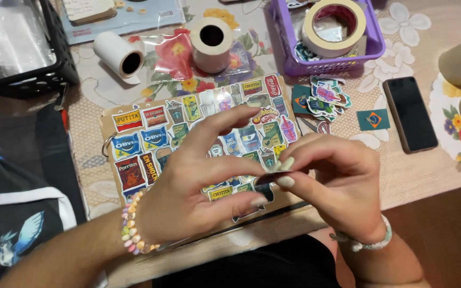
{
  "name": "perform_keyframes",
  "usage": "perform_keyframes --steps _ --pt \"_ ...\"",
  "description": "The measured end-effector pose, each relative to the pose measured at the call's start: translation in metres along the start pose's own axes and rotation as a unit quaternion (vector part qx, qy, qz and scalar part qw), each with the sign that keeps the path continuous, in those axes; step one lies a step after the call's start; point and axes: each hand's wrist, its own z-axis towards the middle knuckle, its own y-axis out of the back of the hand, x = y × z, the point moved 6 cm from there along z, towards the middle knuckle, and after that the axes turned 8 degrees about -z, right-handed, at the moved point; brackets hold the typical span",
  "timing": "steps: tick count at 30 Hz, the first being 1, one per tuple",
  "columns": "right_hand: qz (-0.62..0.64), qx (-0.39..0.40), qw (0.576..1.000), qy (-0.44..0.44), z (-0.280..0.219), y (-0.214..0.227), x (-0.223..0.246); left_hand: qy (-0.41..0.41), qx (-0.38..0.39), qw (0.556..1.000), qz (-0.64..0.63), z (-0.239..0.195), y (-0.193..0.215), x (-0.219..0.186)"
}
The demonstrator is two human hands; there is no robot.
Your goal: The person sits at a table and organizes a collection of stickers. They remove stickers from a clear plastic sheet, peel off backing paper, and place them into a binder already filled with various stickers. The person also uses scissors to cut a sticker and arranges the items on the table.
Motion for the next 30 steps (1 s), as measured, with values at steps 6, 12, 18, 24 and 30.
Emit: perform_keyframes --steps 6,12,18,24,30 --pt "-0.03 -0.001 0.999 0.025 0.012 -0.021 0.003 -0.019 -0.039 0.998 0.045 0.001 0.02 -0.004" --pt "-0.164 -0.051 0.979 0.109 0.014 -0.011 0.011 -0.029 -0.019 0.993 0.112 0.003 0.018 0.008" --pt "-0.201 -0.036 0.974 0.094 0.009 -0.01 0.006 -0.017 -0.007 0.993 0.117 0.001 0.01 0.015" --pt "-0.202 0.004 0.978 0.054 -0.003 -0.004 -0.005 -0.019 0.042 0.994 0.103 -0.005 -0.01 0.027" --pt "-0.098 -0.071 0.972 -0.201 -0.06 0.021 -0.095 0.004 0.093 0.989 0.116 -0.006 -0.016 0.039"
